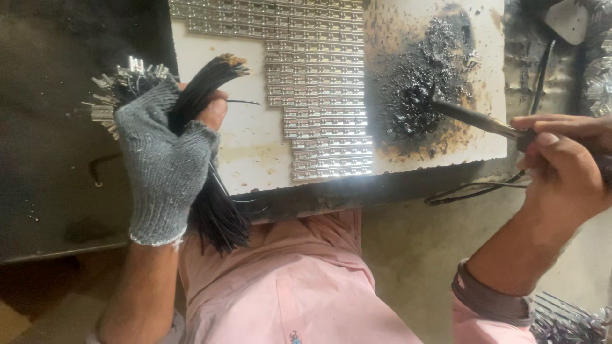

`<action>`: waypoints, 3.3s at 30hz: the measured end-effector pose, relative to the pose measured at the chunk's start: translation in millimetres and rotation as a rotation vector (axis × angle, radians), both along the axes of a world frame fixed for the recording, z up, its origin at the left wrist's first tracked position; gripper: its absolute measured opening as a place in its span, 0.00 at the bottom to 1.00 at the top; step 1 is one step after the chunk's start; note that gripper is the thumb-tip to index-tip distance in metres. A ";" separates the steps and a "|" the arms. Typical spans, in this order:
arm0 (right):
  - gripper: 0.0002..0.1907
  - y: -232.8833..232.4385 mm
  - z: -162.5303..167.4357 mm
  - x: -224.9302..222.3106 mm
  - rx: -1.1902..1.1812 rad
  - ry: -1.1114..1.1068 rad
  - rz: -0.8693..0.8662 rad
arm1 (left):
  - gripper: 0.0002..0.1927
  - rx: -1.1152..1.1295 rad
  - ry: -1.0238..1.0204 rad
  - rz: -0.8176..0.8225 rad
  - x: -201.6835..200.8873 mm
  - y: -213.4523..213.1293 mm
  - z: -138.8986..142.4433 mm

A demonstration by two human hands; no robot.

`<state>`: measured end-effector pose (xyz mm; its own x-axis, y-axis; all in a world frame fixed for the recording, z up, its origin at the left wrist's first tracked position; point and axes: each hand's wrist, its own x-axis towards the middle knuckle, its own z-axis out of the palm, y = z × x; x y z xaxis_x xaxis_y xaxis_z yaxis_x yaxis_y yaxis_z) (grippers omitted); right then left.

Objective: The person holds a bundle of black wires with exposed metal tips in the left hand and uses a soldering iron in the right hand to apply solder to the wire ends. The person repeatedly dips the wire tips into a solder pool on a white board and then applies the soldering iron to each wire end.

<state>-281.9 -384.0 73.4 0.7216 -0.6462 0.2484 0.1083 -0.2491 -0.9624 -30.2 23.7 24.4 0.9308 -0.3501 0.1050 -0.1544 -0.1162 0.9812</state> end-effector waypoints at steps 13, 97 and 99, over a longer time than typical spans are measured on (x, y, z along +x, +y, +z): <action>0.07 -7.0 -54.2 -0.7 0.101 -0.203 -0.035 | 0.03 0.067 0.046 0.042 5.5 -11.7 7.0; 0.08 -12.2 -16.0 -10.3 -0.015 -0.150 -0.151 | 0.05 0.189 -0.380 0.225 6.5 16.1 19.0; 0.07 -15.5 -16.5 -7.3 -0.006 -0.161 -0.097 | 0.06 0.350 -0.478 0.162 3.6 10.0 10.1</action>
<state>-289.2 -399.5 56.9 0.6067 -0.7090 0.3595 0.2359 -0.2712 -0.9332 -26.6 33.7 34.5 0.8534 -0.2968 0.4285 -0.5212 -0.4775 0.7073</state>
